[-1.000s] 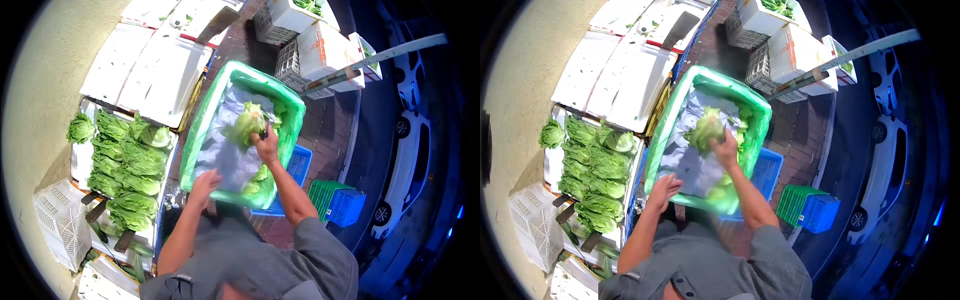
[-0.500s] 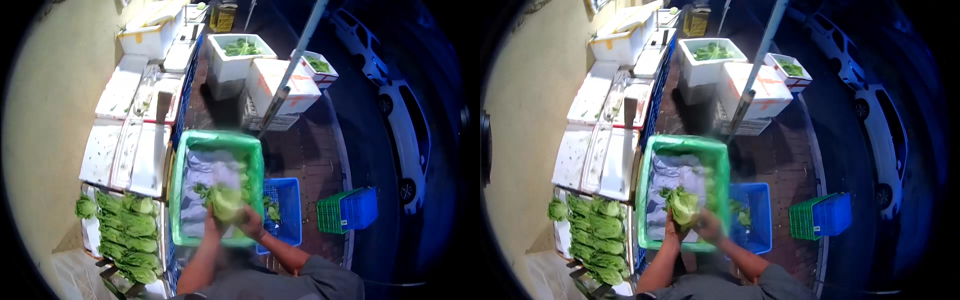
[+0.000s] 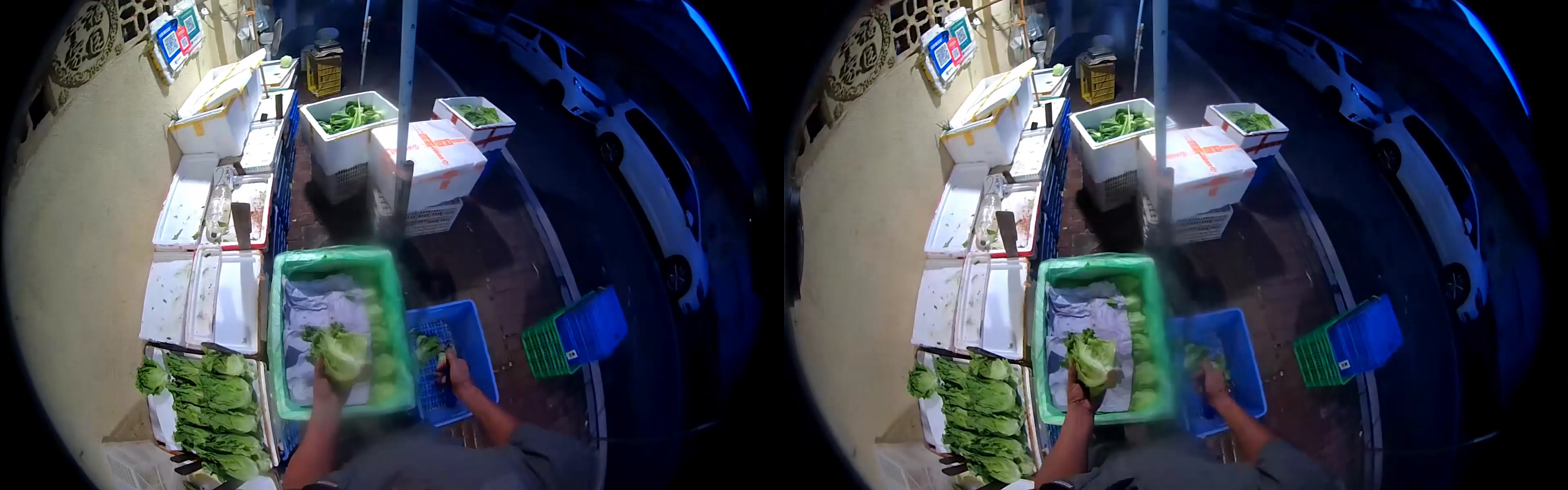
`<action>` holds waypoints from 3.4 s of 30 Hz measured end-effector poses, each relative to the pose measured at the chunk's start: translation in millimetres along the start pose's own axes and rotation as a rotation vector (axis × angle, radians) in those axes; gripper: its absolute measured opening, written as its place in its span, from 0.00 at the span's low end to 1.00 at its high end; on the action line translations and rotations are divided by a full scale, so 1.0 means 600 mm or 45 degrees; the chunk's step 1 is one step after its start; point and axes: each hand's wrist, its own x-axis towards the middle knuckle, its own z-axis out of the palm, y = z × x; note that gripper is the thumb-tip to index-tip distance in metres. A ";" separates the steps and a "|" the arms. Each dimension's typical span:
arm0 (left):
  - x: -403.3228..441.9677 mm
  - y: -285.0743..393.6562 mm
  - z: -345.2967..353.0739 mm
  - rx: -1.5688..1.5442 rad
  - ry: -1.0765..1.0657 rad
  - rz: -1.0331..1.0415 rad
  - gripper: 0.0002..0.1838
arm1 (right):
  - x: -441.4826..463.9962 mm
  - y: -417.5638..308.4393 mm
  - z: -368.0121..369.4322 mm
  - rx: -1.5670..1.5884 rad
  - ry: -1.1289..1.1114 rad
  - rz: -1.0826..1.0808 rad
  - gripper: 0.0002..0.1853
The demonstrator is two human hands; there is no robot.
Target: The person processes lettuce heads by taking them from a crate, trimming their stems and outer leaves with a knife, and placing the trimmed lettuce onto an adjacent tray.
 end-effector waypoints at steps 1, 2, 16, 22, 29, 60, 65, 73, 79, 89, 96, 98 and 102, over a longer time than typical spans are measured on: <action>-0.007 -0.006 0.005 0.078 -0.011 0.022 0.30 | -0.006 -0.004 -0.015 0.129 0.058 0.106 0.37; -0.005 -0.004 -0.015 0.025 -0.025 0.010 0.31 | -0.010 0.002 -0.032 0.236 0.073 0.205 0.37; 0.005 -0.050 0.000 -0.033 -0.015 -0.001 0.28 | -0.026 0.135 -0.060 0.193 -0.113 0.266 0.14; 0.009 -0.064 0.004 -0.017 -0.081 0.043 0.30 | -0.049 0.117 -0.043 0.068 -0.147 0.117 0.12; -0.004 -0.074 0.015 0.022 0.017 0.087 0.27 | -0.062 0.001 0.006 -0.257 -0.310 -0.099 0.20; -0.024 -0.102 -0.009 0.101 0.176 0.168 0.26 | -0.208 -0.186 0.183 -0.865 -0.412 -1.243 0.32; -0.015 -0.097 -0.025 0.129 0.190 0.169 0.29 | -0.195 -0.171 0.185 -0.795 -0.382 -1.268 0.34; -0.014 -0.094 -0.030 0.107 0.162 0.114 0.29 | -0.189 -0.168 0.186 -0.741 -0.391 -1.243 0.32; -0.012 -0.096 -0.038 0.171 0.174 0.157 0.29 | -0.185 -0.175 0.177 -0.811 -0.418 -1.245 0.25; -0.018 -0.100 -0.038 0.181 0.205 0.176 0.28 | -0.178 -0.160 0.171 -0.653 -0.428 -1.020 0.24; -0.012 -0.096 -0.042 0.225 0.218 0.183 0.29 | -0.156 -0.139 0.167 -0.519 -0.461 -0.874 0.24; -0.015 -0.092 -0.041 0.220 0.256 0.188 0.29 | -0.163 -0.135 0.161 -0.325 -0.500 -0.690 0.24; -0.015 -0.085 -0.035 0.123 0.253 0.179 0.28 | -0.120 -0.119 0.092 0.080 -0.358 -0.213 0.26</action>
